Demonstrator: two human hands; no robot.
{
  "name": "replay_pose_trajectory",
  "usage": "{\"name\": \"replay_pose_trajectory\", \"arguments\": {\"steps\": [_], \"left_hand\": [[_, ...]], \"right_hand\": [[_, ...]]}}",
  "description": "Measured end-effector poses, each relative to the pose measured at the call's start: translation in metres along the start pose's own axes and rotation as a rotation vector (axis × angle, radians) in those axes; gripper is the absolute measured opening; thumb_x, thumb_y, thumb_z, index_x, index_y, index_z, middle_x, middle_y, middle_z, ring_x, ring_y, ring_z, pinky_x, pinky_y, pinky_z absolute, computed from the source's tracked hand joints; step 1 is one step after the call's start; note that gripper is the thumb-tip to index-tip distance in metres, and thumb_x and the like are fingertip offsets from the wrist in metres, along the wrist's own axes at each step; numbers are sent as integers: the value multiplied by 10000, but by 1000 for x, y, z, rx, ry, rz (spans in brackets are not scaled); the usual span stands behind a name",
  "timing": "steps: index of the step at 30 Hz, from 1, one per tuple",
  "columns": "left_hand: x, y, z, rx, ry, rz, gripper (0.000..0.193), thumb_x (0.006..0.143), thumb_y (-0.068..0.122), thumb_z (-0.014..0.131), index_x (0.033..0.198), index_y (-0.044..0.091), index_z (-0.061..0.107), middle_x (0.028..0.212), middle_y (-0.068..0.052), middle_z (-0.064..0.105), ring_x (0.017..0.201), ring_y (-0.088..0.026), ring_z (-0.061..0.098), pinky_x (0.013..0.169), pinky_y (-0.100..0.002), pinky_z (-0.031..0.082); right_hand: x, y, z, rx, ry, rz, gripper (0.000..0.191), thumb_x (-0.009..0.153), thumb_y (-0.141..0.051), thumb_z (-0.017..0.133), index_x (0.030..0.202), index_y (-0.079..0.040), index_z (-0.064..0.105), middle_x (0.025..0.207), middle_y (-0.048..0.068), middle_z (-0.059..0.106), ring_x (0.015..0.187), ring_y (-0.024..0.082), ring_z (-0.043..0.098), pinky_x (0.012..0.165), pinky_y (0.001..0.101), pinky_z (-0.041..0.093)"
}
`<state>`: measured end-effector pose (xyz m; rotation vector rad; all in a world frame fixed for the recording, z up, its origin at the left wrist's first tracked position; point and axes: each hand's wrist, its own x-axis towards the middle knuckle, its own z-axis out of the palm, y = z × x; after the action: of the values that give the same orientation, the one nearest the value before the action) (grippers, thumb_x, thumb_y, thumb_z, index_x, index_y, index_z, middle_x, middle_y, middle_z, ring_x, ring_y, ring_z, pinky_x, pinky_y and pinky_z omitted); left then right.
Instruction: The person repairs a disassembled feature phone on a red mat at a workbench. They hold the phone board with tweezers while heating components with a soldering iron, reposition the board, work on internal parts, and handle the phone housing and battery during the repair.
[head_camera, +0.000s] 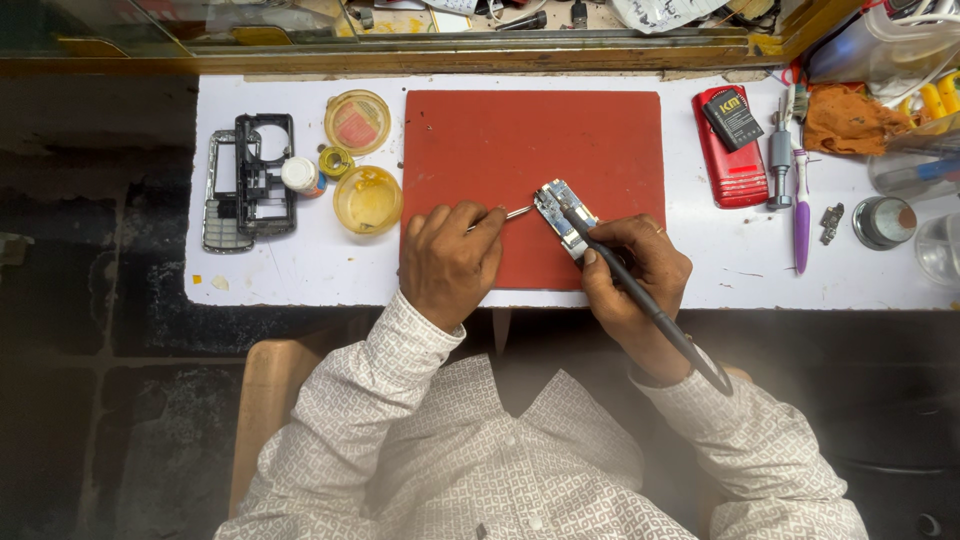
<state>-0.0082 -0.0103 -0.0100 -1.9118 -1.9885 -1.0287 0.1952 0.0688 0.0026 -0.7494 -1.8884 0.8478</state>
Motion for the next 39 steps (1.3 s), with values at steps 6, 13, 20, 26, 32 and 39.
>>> {"name": "replay_pose_trajectory", "arguments": {"steps": [6,13,20,26,32,39], "left_hand": [[0,0,0,-2,-10,2,211,865,97,755,1075,107,768,907,18,654,788,-178,594,702,-367,398],[1,0,1,5,-16,4,210,861,96,755,1070,102,771,902,11,652,778,-182,592,695,-370,400],[1,1,1,2,-11,1,204,865,92,746,1066,98,773,898,10,653,774,-187,591,691,-372,401],[1,1,0,5,-9,2,197,868,98,745,1063,96,775,896,7,653,774,-190,591,692,-374,403],[1,1,1,2,-12,1,195,869,96,744,1062,94,772,902,6,654,777,-192,594,691,-374,405],[1,1,1,9,-13,2,195,864,88,743,1058,93,770,901,8,654,779,-188,597,691,-373,406]], "right_hand": [[0,-2,-1,-16,-9,-11,169,859,78,660,1021,28,660,877,86,653,684,88,603,586,214,476],[2,-3,0,-47,-26,-72,151,830,66,669,974,27,688,840,81,658,695,116,601,621,231,500],[4,-2,0,-54,-19,-140,145,788,59,666,925,18,690,711,74,610,659,144,602,947,344,589],[4,0,0,-57,-23,-146,133,775,47,674,903,16,687,754,86,669,668,148,631,924,341,578],[4,2,1,-75,-25,-193,149,775,45,674,919,12,687,770,87,678,682,157,630,981,371,588],[3,3,2,-74,-17,-159,150,775,33,693,924,18,695,767,97,670,652,150,627,861,325,592]]}}
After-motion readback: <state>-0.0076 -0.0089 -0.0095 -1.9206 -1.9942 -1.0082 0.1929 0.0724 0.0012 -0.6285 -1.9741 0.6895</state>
